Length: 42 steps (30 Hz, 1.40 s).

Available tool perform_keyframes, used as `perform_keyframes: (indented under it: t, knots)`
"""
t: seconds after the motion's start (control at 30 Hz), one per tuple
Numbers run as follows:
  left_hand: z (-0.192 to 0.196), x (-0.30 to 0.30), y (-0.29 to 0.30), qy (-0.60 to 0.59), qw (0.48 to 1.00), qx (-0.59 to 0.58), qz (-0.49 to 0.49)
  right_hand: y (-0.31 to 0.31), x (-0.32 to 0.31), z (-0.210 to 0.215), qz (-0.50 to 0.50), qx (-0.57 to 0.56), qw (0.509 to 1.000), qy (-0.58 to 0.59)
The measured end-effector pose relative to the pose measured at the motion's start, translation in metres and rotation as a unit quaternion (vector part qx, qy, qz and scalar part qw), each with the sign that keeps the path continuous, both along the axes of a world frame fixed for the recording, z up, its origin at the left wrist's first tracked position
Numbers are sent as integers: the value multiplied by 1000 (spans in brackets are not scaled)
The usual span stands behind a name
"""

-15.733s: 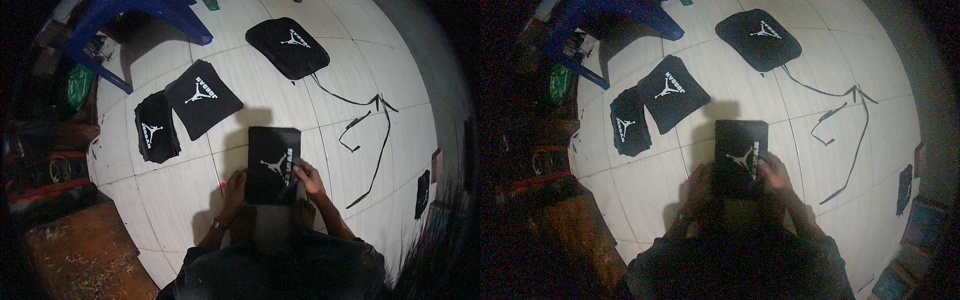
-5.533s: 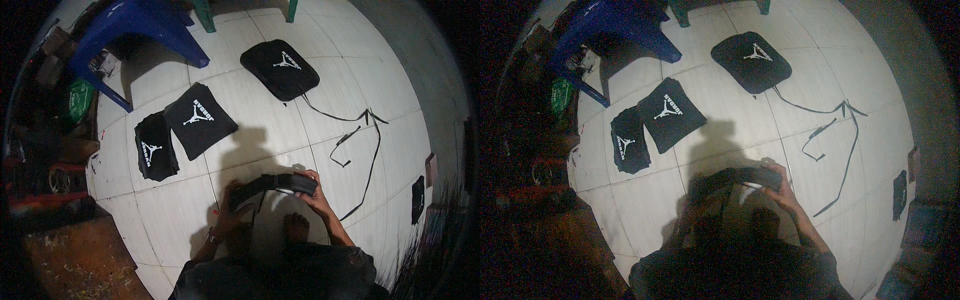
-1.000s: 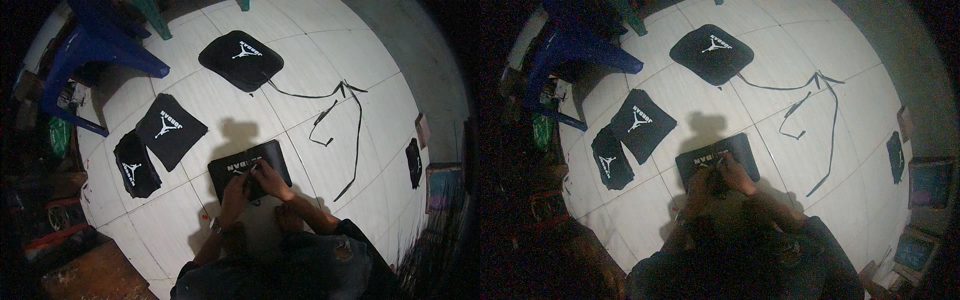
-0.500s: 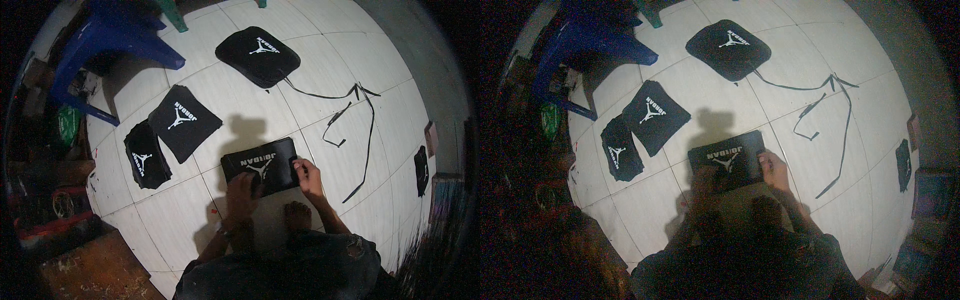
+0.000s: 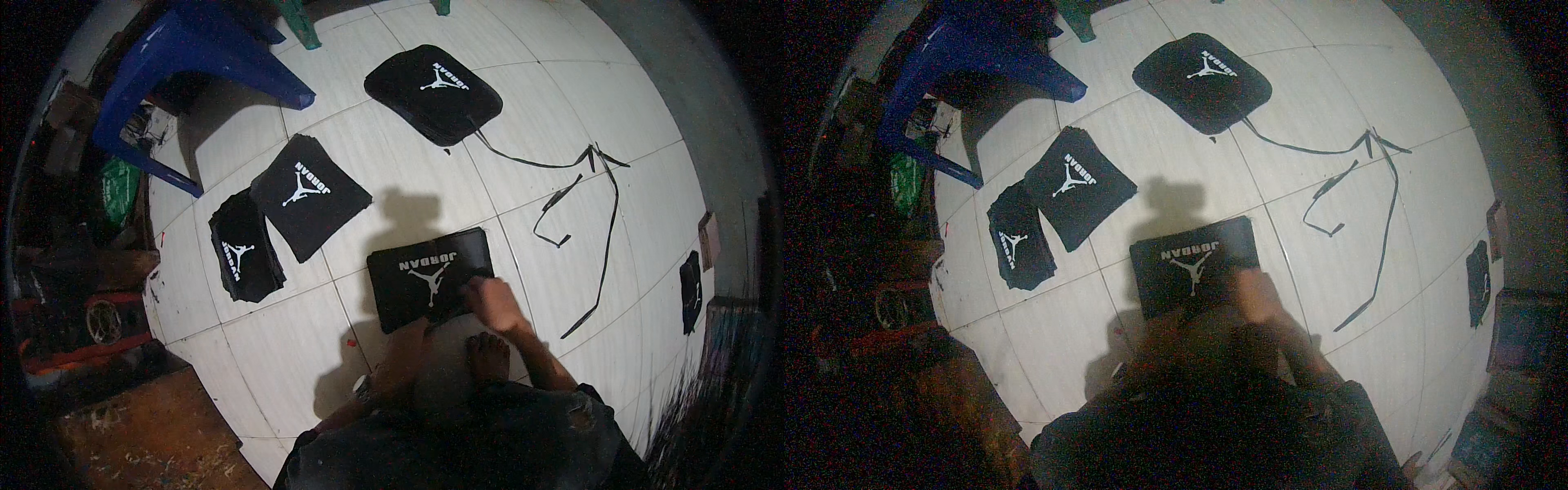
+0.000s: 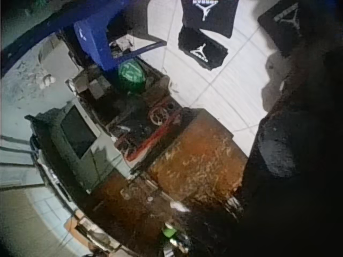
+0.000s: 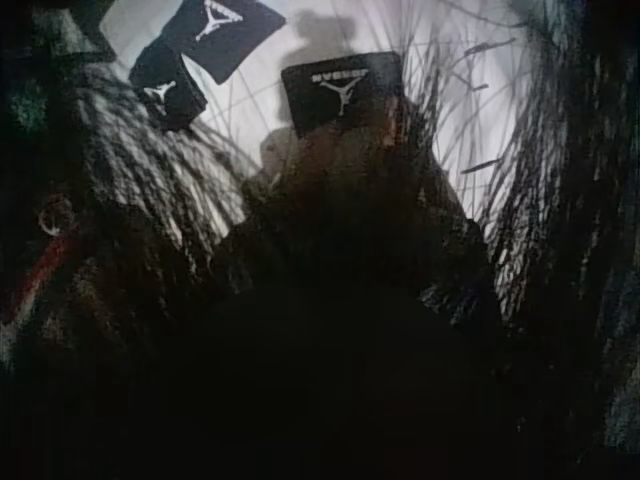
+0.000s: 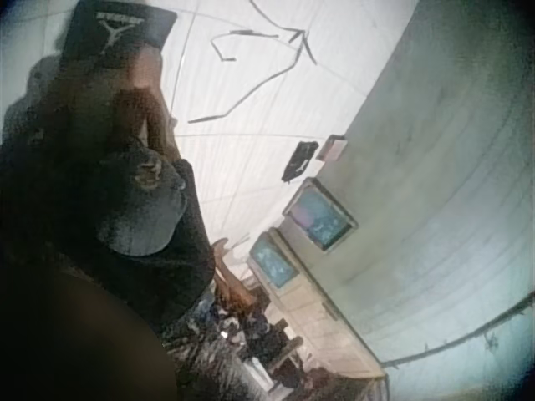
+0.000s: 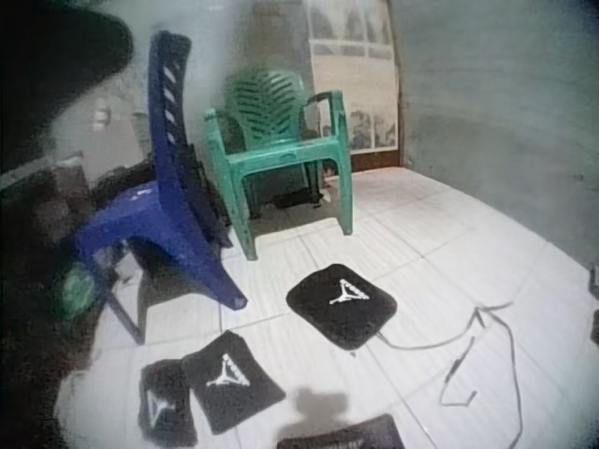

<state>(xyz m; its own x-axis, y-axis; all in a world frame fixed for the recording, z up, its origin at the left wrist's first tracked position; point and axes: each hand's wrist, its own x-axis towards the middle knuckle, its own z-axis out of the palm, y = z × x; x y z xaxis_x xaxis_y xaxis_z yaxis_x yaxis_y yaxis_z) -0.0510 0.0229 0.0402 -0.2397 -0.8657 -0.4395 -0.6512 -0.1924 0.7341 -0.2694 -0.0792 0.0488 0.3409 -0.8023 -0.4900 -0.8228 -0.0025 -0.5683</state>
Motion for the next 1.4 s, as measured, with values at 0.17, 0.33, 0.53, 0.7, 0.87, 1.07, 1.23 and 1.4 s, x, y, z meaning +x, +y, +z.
perform_keyframes:
  t: [0.17, 0.33, 0.53, 0.7, 0.87, 1.07, 1.23, 1.4]
  knots:
    - [34, 24, 16, -54, 982, 7, -179, -18, -27, -1, -78, 173, 964, -185]
    - [63, 45, 19, -1, 973, 28, -231, -12, -22, 12, -202, 255, 890, -319]
    - [91, 64, 12, 67, 960, 77, -261, 13, -8, 17, -393, 316, 746, -434]
    - [72, 55, -49, 128, 974, 43, -183, 48, 21, -8, -4, -100, 970, -221]
    - [18, 39, -101, 106, 991, -13, -79, 51, 30, -8, -156, -51, 964, -211]
    - [-8, -4, -67, 128, 980, 80, 128, 55, 40, -19, -368, 157, 876, -271]
    - [14, -5, -73, 328, 933, 23, 147, 37, 26, -27, -340, 296, 818, -358]
    - [38, 25, -97, 85, 984, -116, -106, 17, 12, 8, -188, 230, 910, -290]
